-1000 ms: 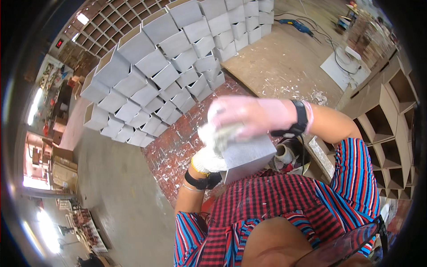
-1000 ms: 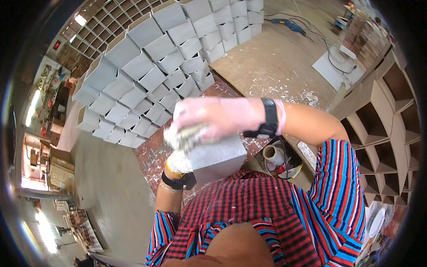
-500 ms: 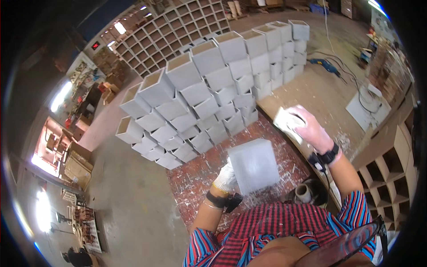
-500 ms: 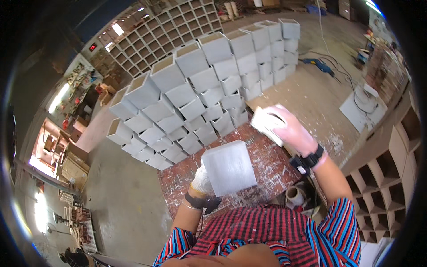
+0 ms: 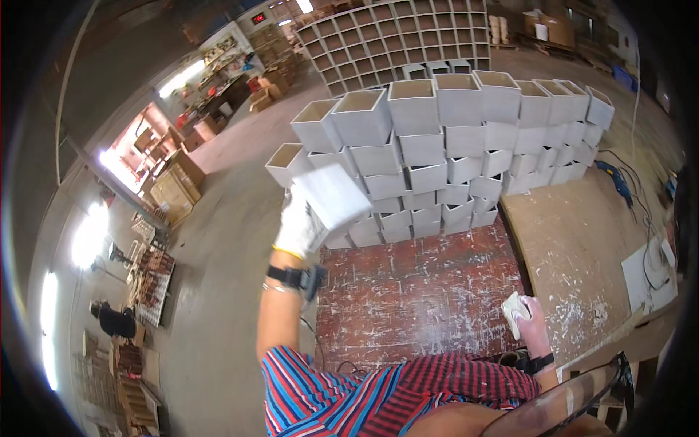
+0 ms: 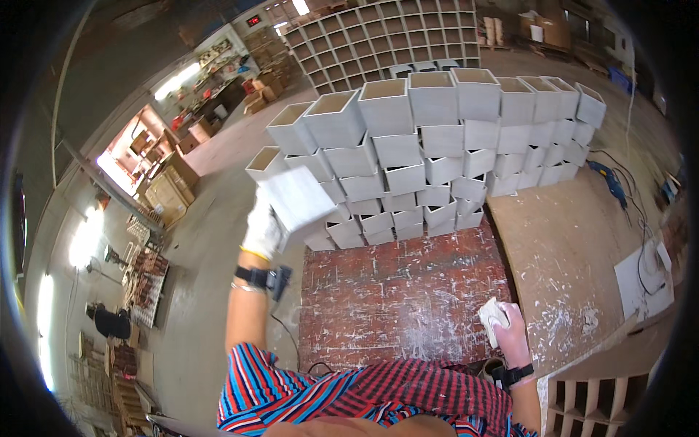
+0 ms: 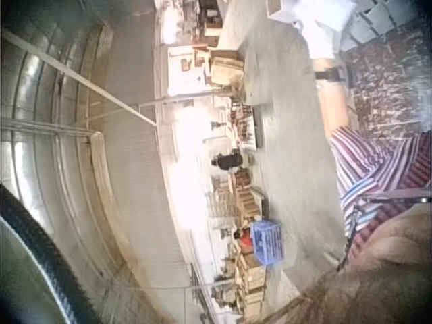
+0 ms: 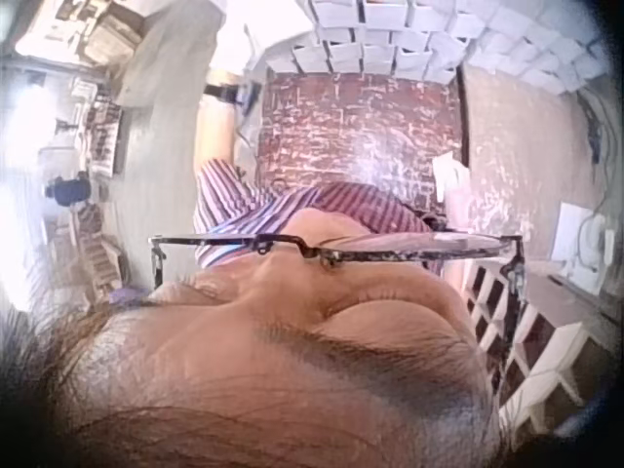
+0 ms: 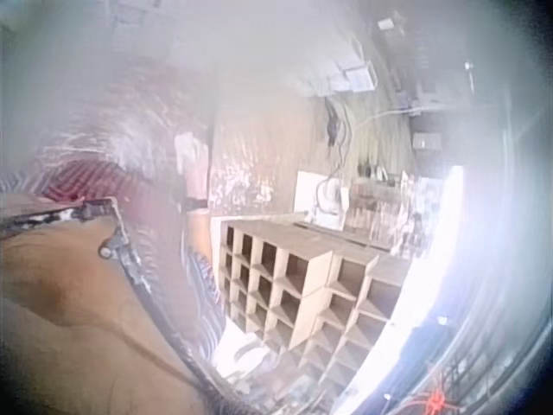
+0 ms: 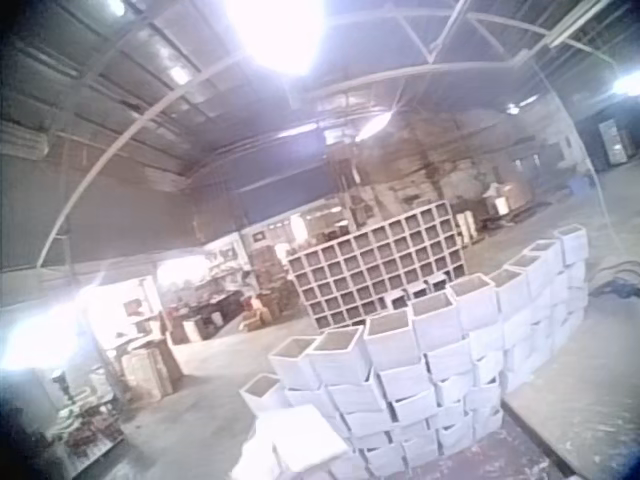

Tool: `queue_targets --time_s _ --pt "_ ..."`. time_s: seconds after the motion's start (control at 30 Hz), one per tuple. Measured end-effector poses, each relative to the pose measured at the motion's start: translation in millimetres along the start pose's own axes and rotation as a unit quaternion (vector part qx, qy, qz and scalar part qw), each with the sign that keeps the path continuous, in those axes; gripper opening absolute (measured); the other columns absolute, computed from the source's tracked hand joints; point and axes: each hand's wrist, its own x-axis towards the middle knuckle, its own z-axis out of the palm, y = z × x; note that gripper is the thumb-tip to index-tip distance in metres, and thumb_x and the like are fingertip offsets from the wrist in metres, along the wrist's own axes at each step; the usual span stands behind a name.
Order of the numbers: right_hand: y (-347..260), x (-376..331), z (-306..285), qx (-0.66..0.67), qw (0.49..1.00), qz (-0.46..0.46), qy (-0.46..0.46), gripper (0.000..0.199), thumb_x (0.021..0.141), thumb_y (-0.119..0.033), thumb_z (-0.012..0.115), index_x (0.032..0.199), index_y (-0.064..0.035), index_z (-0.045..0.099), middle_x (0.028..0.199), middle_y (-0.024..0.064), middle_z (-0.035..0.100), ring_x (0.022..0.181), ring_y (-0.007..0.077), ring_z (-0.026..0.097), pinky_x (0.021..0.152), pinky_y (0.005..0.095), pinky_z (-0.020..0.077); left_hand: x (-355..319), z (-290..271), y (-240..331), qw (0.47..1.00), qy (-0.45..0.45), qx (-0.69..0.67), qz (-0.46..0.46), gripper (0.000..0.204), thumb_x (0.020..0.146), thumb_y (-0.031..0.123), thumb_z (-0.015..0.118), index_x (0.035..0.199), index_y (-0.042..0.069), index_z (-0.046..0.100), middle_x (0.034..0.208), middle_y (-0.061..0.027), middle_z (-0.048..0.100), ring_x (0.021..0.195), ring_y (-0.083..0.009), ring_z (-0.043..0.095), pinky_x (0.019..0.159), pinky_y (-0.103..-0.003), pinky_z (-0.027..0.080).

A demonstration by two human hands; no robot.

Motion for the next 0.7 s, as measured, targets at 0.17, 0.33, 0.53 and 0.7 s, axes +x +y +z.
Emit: queue_targets --time_s 0.17,0.33,0.53,0.7 --pt "4.2 0.3 26.8 0.041 0.998 0.02 -0.043 0.037 0.074 0.005 0.059 0.111 0.0022 0.056 0.101 0.0128 0.056 0.101 0.0248 0.057 0.092 0.0328 0.0435 26.2 -51.8 105.1 0.994 0.095 -0.022 0.046 0.048 0.098 0.042 0.048 0.132 0.008 0.047 0.13 -0.0119 0.055 0.117 -0.0279 0.056 0.091 -0.047 0.052" --pt "-4.5 9.0 47.8 0.069 0.994 0.021 -0.084 0.038 0.074 0.003 0.059 0.111 0.0026 0.056 0.103 0.0129 0.056 0.101 0.0247 0.057 0.091 0.0329 0.0436 38.8 -78.6 127.2 0.988 0.11 -0.012 0.104 0.052 0.099 0.044 0.044 0.132 0.005 0.048 0.133 -0.0111 0.054 0.119 -0.0266 0.054 0.099 -0.04 0.046" --pt "19.8 9.4 68.7 0.089 0.989 -0.018 -0.12 0.038 0.073 -0.001 0.061 0.111 0.003 0.056 0.103 0.0139 0.058 0.098 0.0241 0.057 0.09 0.0328 0.044 35.6 -91.1 143.7 0.988 0.033 -0.022 0.149 0.044 0.1 0.039 0.041 0.132 0.009 0.046 0.135 -0.011 0.051 0.119 -0.0281 0.052 0.096 -0.041 0.046" --pt "17.8 -4.5 84.4 0.105 0.986 0.014 -0.128 0.038 0.073 -0.004 0.064 0.11 0.0029 0.057 0.102 0.0149 0.058 0.099 0.0269 0.057 0.09 0.034 0.0441 49.5 -94.2 166.1 0.984 0.022 -0.012 0.176 0.05 0.098 0.045 0.043 0.132 0.008 0.045 0.128 -0.0121 0.056 0.11 -0.0284 0.058 0.086 -0.04 0.052"
